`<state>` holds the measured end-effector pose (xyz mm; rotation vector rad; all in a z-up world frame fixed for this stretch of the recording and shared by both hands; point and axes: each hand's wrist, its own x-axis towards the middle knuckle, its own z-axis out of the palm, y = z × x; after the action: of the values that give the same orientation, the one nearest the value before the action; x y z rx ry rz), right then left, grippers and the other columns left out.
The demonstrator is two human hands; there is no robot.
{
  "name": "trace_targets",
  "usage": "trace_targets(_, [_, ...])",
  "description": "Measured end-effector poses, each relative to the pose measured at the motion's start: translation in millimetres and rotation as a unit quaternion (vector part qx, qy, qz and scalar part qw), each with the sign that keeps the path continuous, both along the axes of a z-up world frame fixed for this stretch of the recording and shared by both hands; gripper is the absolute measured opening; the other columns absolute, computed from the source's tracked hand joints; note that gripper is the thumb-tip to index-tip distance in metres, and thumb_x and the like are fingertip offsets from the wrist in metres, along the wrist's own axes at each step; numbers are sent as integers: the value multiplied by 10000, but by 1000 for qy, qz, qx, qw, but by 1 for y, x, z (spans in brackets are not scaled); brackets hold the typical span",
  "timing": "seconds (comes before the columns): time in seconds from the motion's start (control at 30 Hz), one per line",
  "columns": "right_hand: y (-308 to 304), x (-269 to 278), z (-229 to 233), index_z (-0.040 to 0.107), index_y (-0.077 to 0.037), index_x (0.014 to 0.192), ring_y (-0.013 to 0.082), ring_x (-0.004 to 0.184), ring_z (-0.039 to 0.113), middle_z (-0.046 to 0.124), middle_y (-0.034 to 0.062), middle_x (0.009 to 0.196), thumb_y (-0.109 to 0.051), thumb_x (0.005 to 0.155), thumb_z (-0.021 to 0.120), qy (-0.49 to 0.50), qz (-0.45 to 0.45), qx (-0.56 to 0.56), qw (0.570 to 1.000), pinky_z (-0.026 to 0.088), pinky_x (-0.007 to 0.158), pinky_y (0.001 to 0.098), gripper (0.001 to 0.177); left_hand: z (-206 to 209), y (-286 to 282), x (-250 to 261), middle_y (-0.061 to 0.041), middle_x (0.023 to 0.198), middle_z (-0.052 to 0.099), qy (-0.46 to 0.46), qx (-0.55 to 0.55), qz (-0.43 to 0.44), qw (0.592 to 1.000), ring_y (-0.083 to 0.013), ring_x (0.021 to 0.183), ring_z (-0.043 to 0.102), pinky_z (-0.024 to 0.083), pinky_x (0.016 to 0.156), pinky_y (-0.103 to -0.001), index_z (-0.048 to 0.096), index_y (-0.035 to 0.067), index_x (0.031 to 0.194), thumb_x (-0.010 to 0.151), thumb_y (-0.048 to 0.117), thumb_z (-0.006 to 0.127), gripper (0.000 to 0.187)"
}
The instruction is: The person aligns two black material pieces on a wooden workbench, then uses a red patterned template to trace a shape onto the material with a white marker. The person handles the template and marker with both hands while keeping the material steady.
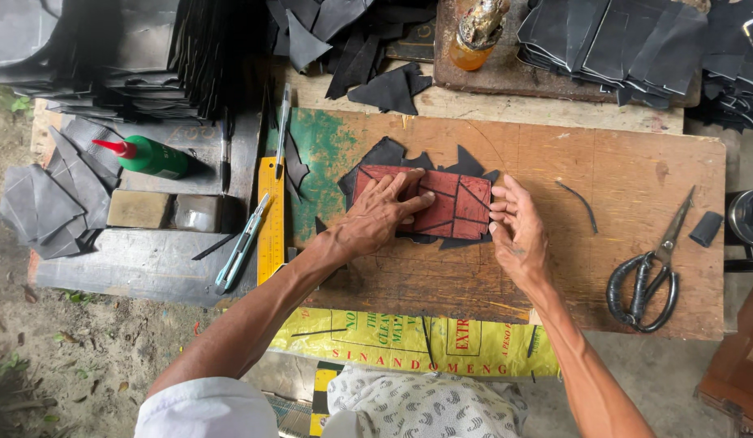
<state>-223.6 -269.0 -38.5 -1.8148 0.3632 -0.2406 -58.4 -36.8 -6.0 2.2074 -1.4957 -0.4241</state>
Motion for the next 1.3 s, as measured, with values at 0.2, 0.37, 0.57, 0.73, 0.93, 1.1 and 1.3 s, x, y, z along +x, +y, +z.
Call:
trace_targets(0.2, [-3, -2, 12, 343, -56, 1585, 237, 1190, 613, 545, 194, 1469, 191, 864, 461, 45, 17, -30, 998, 544, 1022, 346, 771, 2, -6, -3, -165, 1544, 336, -46, 63, -16, 997, -323, 1211, 518, 435, 982, -464, 561, 225, 1463, 907, 90, 603, 574])
trace_targets(0.37, [-19, -5, 16, 304, -82, 1594, 239, 1243, 591, 524, 186, 1508, 176, 833, 576, 50, 61, 26, 997, 546, 1027, 348, 848, 9, -12, 0, -146, 1553, 320, -93, 130, -39, 986, -312, 1220, 519, 440, 1010, -467, 499, 313, 1514, 811, 12, 595, 770])
trace_targets(0.57, [-32, -9, 8, 266, -103, 1615, 225, 1239, 561, 472, 178, 1543, 219, 745, 615, 48, 70, 114, 990, 536, 1034, 344, 990, 22, -25, -7, -185, 1390, 391, -42, 130, -14, 991, -368, 1176, 541, 449, 963, -552, 513, 296, 1462, 944, 365, 614, 532])
trace_targets(0.73, [-35, -10, 3, 284, -109, 1600, 214, 1217, 552, 460, 178, 1541, 242, 702, 708, 8, 102, 129, 986, 535, 1017, 331, 1053, 18, -38, -12, -180, 1302, 412, -65, 182, -23, 981, -321, 1025, 628, 548, 820, -481, 491, 237, 1501, 982, 194, 595, 530])
trace_targets(0.93, [-32, -4, 6, 271, -159, 1611, 182, 1110, 535, 454, 142, 1568, 259, 687, 652, 54, 82, 95, 991, 579, 859, 281, 1083, 11, -41, -13, -184, 1291, 409, -117, 145, -28, 982, -317, 957, 653, 578, 711, -442, 474, 237, 1496, 890, 164, 672, 641])
trace_targets(1.1, [-28, -2, 13, 258, -170, 1613, 183, 1108, 548, 463, 115, 1574, 255, 691, 657, 60, 79, 73, 992, 584, 843, 268, 1091, 6, -42, -14, -207, 1351, 388, -102, 158, -34, 982, -351, 996, 641, 584, 742, -448, 443, 260, 1511, 914, 233, 679, 643])
trace_targets(1.3, [-26, 5, 26, 309, -179, 1581, 173, 1034, 594, 477, 71, 1555, 235, 682, 675, 99, 87, 8, 991, 617, 812, 270, 1055, 6, -47, -9, -189, 1364, 390, -92, 157, -39, 983, -356, 1094, 626, 588, 797, -440, 430, 308, 1525, 896, 208, 687, 687])
